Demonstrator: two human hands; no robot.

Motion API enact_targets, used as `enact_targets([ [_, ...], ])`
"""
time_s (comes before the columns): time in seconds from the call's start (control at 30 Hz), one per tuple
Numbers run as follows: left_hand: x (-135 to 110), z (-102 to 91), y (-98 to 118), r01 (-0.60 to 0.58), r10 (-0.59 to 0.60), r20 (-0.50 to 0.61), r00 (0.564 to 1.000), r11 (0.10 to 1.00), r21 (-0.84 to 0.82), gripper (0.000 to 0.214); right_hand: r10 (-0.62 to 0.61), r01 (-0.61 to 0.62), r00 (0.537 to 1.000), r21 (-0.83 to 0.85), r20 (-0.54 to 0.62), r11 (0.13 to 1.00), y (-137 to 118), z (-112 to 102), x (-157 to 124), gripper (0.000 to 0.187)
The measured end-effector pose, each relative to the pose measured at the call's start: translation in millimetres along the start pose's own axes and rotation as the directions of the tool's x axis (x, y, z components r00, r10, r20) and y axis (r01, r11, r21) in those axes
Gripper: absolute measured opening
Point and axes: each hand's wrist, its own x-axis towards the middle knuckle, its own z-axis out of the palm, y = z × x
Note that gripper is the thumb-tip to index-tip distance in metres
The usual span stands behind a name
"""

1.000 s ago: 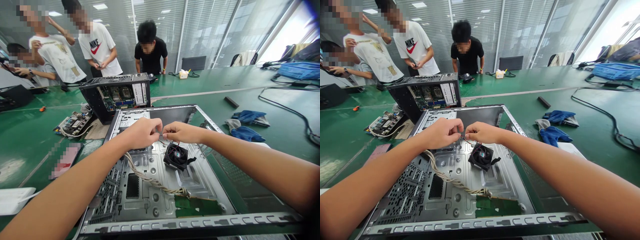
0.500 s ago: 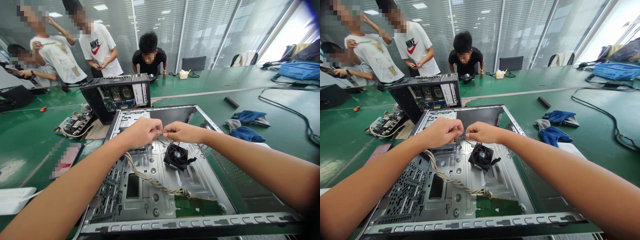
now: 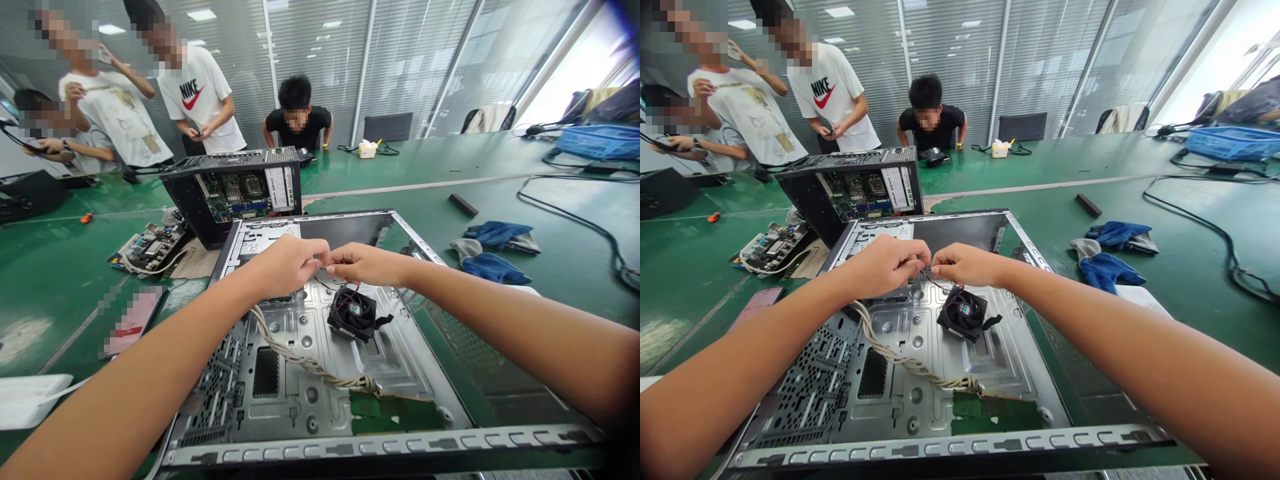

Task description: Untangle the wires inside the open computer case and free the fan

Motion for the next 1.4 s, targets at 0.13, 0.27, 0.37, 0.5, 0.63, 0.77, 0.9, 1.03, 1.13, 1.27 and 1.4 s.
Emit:
enact_targets([
  [0.13,0.8,0.1,-0.2,0.073,-0.071,0.043,0.997,0.996,-0.052,0.021,0.016,-0.016,1.0,0.011,-0.006,1.0,-0.6,-0.3,-0.7,0.02],
  [0.27,1.0,0.7,-0.4,0.093,-0.09,0.048,0.995,0.994,-0.057,0.019,0.025,-0.025,1.0,-0.018,-0.002,1.0,-1.3,0.2,-1.1,0.02],
  [0.37,0.7,0.4,0.8,0.05,-0.049,0.01,0.999,0.999,-0.023,0.019,0.023,-0.023,1.0,-0.011,-0.01,1.0,-1.3,0.7,-1.0,0.019],
  [0.5,0.0,1.1,1.4,-0.03,0.031,-0.037,0.999,0.999,0.035,0.018,0.01,-0.01,1.0,0.014,-0.01,1.0,-0.1,0.6,-0.2,0.019],
  [0.63,-0.7,3.0,0.1,-0.066,0.068,-0.024,0.997,0.994,0.083,0.019,0.009,-0.009,1.0,0.012,-0.007,1.0,0.9,0.6,0.4,0.018],
  [0.77,-0.7,3.8,-1.8,-0.093,0.094,0.003,0.996,0.987,0.13,0.019,0.012,-0.012,1.0,0.016,-0.007,1.0,0.2,0.7,0.1,0.017],
  [0.9,-0.2,3.3,-2.4,-0.103,0.099,0.029,0.995,0.98,0.169,0.02,0.011,-0.011,1.0,0.023,-0.001,1.0,-0.5,0.5,-0.6,0.016],
  [1.03,-0.7,2.0,-0.3,-0.068,0.063,0.034,0.997,0.981,0.179,0.025,-0.007,0.008,1.0,0.022,-0.01,1.0,0.5,0.1,-0.7,0.018],
  [1.13,-0.8,1.1,1.1,-0.014,0.009,0.044,0.999,0.992,0.126,0.024,-0.005,0.005,1.0,0.017,-0.011,1.0,1.0,-0.2,-0.7,0.018],
  [1.27,0.5,1.3,0.9,0.043,-0.046,0.039,0.998,0.997,0.06,0.018,0.019,-0.018,1.0,0.019,-0.024,1.0,1.4,0.1,-0.6,0.017],
  [1.4,2.0,2.0,0.9,0.086,-0.089,0.044,0.995,0.994,0.061,0.018,0.022,-0.021,1.0,0.022,-0.018,1.0,1.4,0.8,-0.2,0.017],
])
